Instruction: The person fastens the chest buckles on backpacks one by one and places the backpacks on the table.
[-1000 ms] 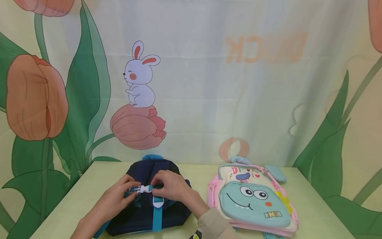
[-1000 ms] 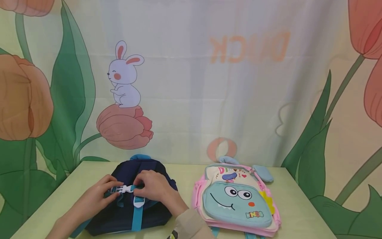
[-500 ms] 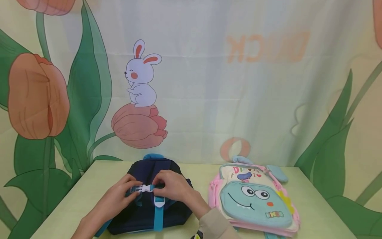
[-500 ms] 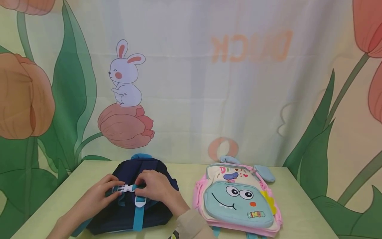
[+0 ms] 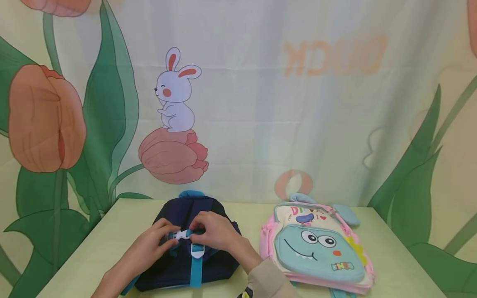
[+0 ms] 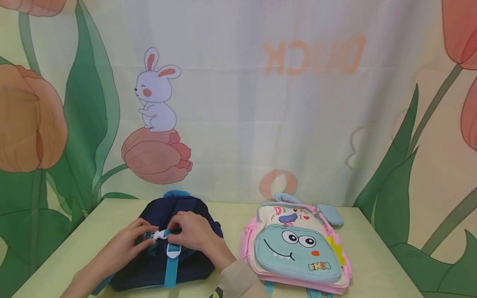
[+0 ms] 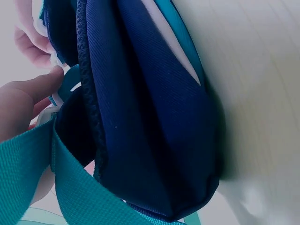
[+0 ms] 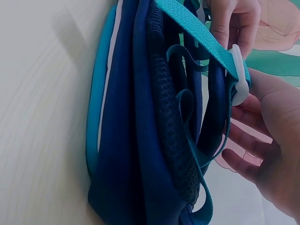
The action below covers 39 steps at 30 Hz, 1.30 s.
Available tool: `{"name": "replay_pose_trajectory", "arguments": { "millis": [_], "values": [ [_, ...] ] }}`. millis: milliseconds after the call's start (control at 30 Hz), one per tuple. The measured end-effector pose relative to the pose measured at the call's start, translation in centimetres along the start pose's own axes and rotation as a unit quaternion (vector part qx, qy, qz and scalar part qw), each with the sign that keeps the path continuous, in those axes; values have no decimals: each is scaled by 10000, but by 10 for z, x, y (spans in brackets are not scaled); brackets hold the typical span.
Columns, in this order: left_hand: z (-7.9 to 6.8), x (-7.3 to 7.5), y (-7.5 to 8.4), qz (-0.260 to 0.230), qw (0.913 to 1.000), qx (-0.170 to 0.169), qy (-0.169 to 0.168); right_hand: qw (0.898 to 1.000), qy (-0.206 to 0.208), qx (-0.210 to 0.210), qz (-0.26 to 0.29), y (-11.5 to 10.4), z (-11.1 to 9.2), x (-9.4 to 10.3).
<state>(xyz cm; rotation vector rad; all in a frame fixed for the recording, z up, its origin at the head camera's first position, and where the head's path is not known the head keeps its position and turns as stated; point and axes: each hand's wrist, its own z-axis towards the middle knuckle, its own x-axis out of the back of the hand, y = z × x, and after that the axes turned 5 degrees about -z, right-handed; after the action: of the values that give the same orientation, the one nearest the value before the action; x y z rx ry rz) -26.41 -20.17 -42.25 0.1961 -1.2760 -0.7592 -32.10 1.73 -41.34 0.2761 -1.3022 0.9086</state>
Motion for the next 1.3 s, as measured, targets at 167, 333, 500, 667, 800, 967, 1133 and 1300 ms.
{"name": "replay_pose_trajectory", "arguments": {
  "millis": [167, 333, 500, 667, 800, 967, 1133, 1300],
  "values": [
    [-4, 0, 0, -58, 10000, 16, 71, 10000, -4, -2, 35, -4, -2, -2],
    [-9, -2, -4, -67, 9997, -150, 170, 10000, -12, -7, 14, -6, -4, -6],
    [-12, -4, -8, -49, 9990, -291, 334, 9999, 99, 110, 2, -8, -3, -13],
    [-14, -4, -10, -268, 9974, -455, 487, 9993, 297, 215, 23, -7, -3, -18],
    [-10, -7, -10, -496, 9951, -676, 524, 9993, 313, 194, 25, -4, -4, -16],
    [-2, -8, -7, -534, 9937, -836, 512, 9995, 202, 218, -120, 1, -4, -10],
    [3, -3, -5, -512, 9941, -902, 325, 9989, 296, 289, -240, 3, -1, -6],
    [1, -1, -6, -584, 9938, -856, 402, 9984, 409, 324, -226, -1, -1, -7]
  ]
}}
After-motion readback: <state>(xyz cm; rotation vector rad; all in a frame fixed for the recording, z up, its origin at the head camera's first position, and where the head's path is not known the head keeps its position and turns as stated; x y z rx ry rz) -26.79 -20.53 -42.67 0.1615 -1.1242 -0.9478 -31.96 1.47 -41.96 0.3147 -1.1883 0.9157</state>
